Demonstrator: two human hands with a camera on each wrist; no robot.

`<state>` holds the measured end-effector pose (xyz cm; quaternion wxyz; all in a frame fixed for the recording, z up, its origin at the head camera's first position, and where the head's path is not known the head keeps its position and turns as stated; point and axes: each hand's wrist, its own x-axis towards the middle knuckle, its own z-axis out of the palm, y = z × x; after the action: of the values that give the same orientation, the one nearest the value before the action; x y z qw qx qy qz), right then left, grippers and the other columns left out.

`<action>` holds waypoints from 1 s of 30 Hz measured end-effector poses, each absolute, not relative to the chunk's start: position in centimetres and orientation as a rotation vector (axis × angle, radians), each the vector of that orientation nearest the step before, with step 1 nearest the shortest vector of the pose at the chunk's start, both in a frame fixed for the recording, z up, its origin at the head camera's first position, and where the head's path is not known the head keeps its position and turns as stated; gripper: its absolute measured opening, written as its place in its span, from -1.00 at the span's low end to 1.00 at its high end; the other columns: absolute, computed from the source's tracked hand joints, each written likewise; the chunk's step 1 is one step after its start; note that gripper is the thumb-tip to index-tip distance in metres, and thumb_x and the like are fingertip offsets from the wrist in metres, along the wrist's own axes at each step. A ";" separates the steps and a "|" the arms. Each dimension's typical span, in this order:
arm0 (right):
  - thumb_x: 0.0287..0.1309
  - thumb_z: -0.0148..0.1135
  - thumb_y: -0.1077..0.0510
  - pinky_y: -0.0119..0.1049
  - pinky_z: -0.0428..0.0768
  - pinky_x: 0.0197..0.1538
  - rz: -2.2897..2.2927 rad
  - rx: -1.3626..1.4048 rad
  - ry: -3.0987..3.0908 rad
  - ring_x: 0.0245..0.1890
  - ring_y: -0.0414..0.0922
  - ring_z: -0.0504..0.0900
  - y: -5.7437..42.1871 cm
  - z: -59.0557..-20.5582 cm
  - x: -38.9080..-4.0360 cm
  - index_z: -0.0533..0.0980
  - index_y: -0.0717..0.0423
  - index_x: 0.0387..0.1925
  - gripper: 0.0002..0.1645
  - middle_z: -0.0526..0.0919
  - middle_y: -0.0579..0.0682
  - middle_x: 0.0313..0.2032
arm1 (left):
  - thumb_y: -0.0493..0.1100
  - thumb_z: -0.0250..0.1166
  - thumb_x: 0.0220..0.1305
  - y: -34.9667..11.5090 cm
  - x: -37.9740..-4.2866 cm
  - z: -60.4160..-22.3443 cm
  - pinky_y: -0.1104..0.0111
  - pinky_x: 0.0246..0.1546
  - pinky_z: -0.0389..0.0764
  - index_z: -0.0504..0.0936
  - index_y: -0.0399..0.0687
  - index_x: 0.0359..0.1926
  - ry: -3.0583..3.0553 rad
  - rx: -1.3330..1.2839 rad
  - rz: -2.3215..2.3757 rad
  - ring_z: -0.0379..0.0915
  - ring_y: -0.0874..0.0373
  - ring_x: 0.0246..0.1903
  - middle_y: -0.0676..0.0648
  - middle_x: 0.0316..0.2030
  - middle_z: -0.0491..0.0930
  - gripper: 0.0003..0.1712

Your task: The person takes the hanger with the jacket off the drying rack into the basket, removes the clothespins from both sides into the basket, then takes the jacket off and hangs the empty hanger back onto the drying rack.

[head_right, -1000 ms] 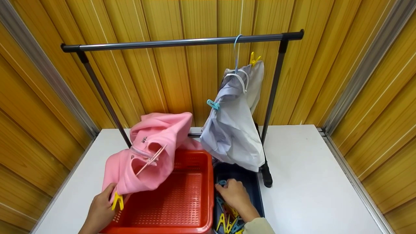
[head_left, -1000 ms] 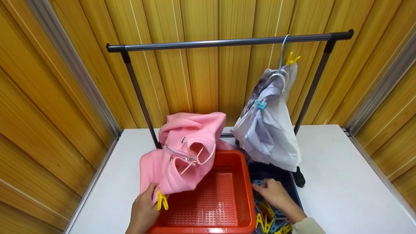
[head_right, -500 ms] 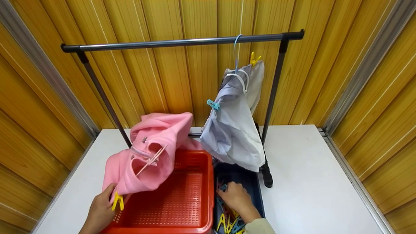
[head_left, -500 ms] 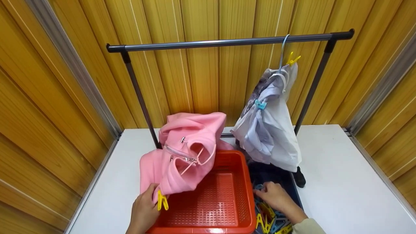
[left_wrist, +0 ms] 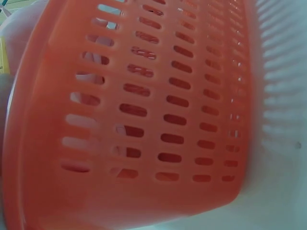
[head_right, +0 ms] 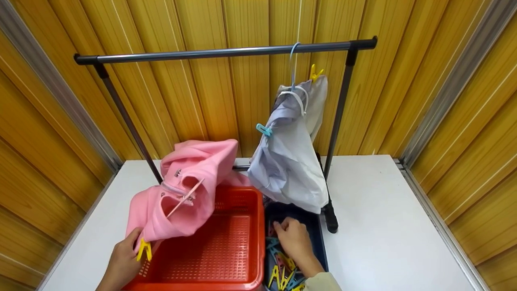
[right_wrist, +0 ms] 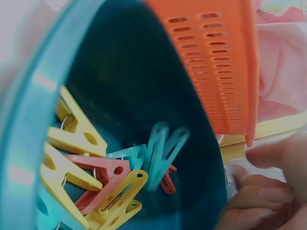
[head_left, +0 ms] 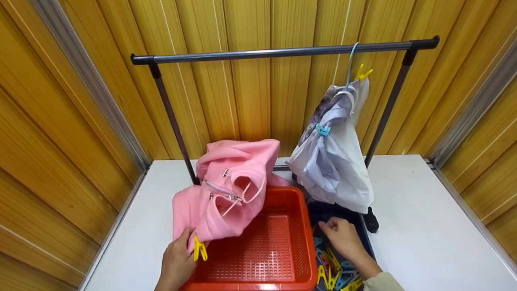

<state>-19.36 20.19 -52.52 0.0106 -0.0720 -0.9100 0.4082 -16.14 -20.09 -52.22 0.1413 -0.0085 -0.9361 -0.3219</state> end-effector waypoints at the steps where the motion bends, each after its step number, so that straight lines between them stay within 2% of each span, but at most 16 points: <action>1: 0.21 0.24 0.05 -0.38 0.32 -0.53 1.284 -0.237 -2.808 -0.67 -0.22 0.36 20.2 -52.4 -19.4 0.47 0.10 -0.63 -0.65 0.41 -0.13 -0.72 | -0.09 0.40 0.12 -20.1 -16.1 -52.2 0.21 -0.40 0.46 0.58 0.00 -0.13 -2.701 -0.024 -0.935 0.44 0.14 -0.48 0.00 -0.40 0.66 -0.71; 6: 0.22 0.24 0.02 -0.40 0.32 -0.50 1.325 -0.270 -2.729 -0.67 -0.23 0.36 19.9 -52.0 -19.4 0.50 0.11 -0.63 -0.63 0.44 -0.14 -0.72 | -0.08 0.41 0.12 -20.2 -16.2 -52.0 0.23 -0.40 0.47 0.58 0.01 -0.13 -2.707 -0.031 -0.940 0.43 0.16 -0.48 0.01 -0.40 0.66 -0.71; 15: 0.22 0.24 0.04 -0.41 0.31 -0.48 1.386 -0.237 -2.702 -0.70 -0.26 0.30 18.9 -51.6 -19.4 0.51 0.10 -0.63 -0.64 0.35 -0.17 -0.75 | -0.02 0.40 0.13 -20.3 -16.5 -51.1 0.31 -0.44 0.36 0.56 0.02 -0.09 -2.773 0.029 -0.990 0.34 0.18 -0.50 0.05 -0.47 0.58 -0.65; 21: 0.24 0.24 0.04 -0.42 0.29 -0.53 1.445 -0.185 -2.685 -0.74 -0.28 0.26 18.0 -50.9 -19.3 0.52 0.17 -0.61 -0.63 0.31 -0.18 -0.78 | -0.02 0.39 0.15 -20.4 -16.8 -50.0 0.25 -0.43 0.39 0.56 0.01 -0.07 -2.771 0.013 -0.956 0.40 0.15 -0.47 0.01 -0.43 0.62 -0.65; 26: 0.25 0.23 0.06 -0.44 0.31 -0.57 1.546 -0.117 -2.649 -0.75 -0.28 0.31 17.0 -50.1 -19.2 0.50 0.18 -0.61 -0.62 0.39 -0.15 -0.76 | -0.02 0.39 0.15 -20.4 -17.3 -48.9 0.25 -0.44 0.38 0.57 0.02 -0.05 -2.751 0.031 -0.916 0.40 0.13 -0.48 -0.01 -0.44 0.61 -0.64; 30: 0.24 0.24 0.04 -0.45 0.34 -0.58 1.611 -0.095 -2.643 -0.73 -0.29 0.33 16.0 -49.5 -19.2 0.49 0.15 -0.60 -0.63 0.37 -0.14 -0.75 | -0.05 0.40 0.12 -20.2 -17.8 -48.1 0.28 -0.45 0.36 0.56 0.00 -0.02 -2.736 0.052 -0.889 0.37 0.11 -0.50 -0.02 -0.44 0.58 -0.60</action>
<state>-19.17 15.97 -49.48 0.0223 -0.0305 -0.8533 0.5201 -17.76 -20.22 -48.10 0.1319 0.0179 -0.9426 -0.3061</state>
